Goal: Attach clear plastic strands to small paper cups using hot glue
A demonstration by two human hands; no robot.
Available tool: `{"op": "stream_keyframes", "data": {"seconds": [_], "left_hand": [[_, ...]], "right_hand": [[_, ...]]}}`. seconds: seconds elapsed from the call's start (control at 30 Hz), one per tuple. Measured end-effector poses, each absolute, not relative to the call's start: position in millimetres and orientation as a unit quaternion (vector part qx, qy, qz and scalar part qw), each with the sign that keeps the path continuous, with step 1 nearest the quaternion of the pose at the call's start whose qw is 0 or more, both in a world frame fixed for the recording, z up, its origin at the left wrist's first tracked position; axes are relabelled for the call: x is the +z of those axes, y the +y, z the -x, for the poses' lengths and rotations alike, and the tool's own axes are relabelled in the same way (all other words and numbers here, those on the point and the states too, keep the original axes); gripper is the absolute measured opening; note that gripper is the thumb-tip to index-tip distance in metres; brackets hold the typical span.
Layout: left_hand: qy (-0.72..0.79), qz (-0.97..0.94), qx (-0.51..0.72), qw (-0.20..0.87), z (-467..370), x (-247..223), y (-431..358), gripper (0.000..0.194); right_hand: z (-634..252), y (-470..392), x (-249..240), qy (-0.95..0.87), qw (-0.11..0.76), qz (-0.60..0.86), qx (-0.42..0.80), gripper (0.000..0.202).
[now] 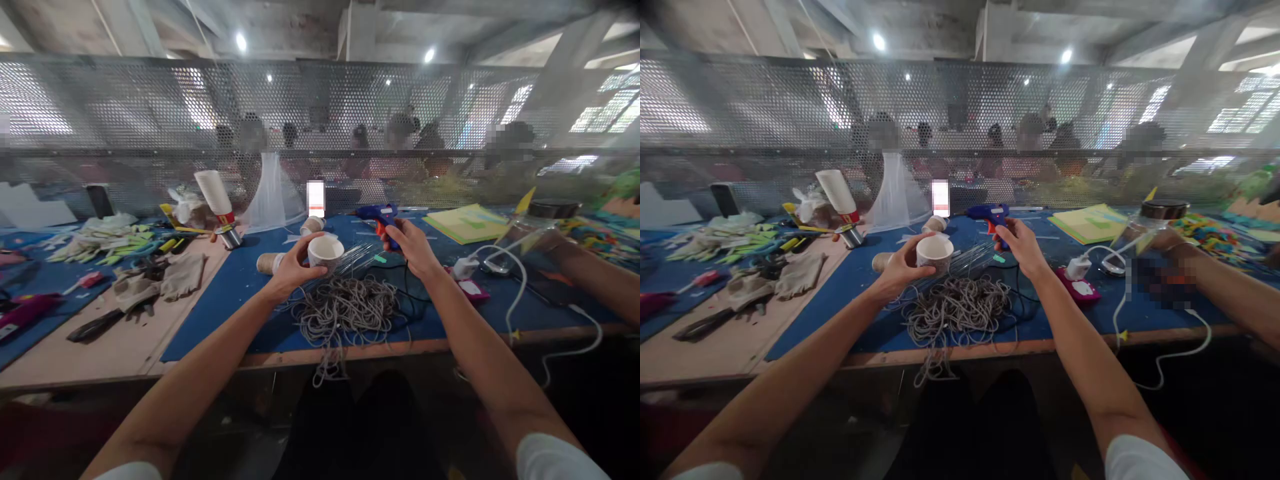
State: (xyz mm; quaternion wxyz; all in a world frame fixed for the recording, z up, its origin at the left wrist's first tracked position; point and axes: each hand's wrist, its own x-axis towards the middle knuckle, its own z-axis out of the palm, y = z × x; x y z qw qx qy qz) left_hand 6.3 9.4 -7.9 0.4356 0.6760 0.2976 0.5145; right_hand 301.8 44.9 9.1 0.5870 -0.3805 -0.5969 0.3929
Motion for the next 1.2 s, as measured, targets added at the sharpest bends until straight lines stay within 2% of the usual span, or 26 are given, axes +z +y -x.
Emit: {"op": "stream_keyframes", "data": {"seconds": [0.27, 0.53, 0.77, 1.0, 1.2], "left_hand": [[0.329, -0.678, 0.511, 0.414, -3.2, -10.0, 13.3, 0.080], [0.319, -0.681, 0.512, 0.415, -2.0, -12.6, 14.4, 0.080], [0.318, -0.682, 0.509, 0.419, -3.0, -10.4, 11.9, 0.079], [0.322, -0.677, 0.517, 0.412, -3.4, -11.1, 13.9, 0.078], [0.321, -0.670, 0.522, 0.419, -2.9, -12.1, 17.2, 0.080]], "right_hand": [[-284.6, 29.9, 9.5, -0.648, 0.575, 0.334, 0.372, 0.041], [-282.2, 23.3, 11.0, -0.686, 0.558, 0.373, 0.282, 0.023], [-277.9, 19.8, 10.9, -0.677, 0.537, 0.447, 0.232, 0.031], [-272.4, 13.2, 14.7, -0.689, 0.539, 0.417, 0.247, 0.028], [-274.2, 19.6, 5.2, -0.694, 0.518, 0.451, 0.216, 0.036]]}}
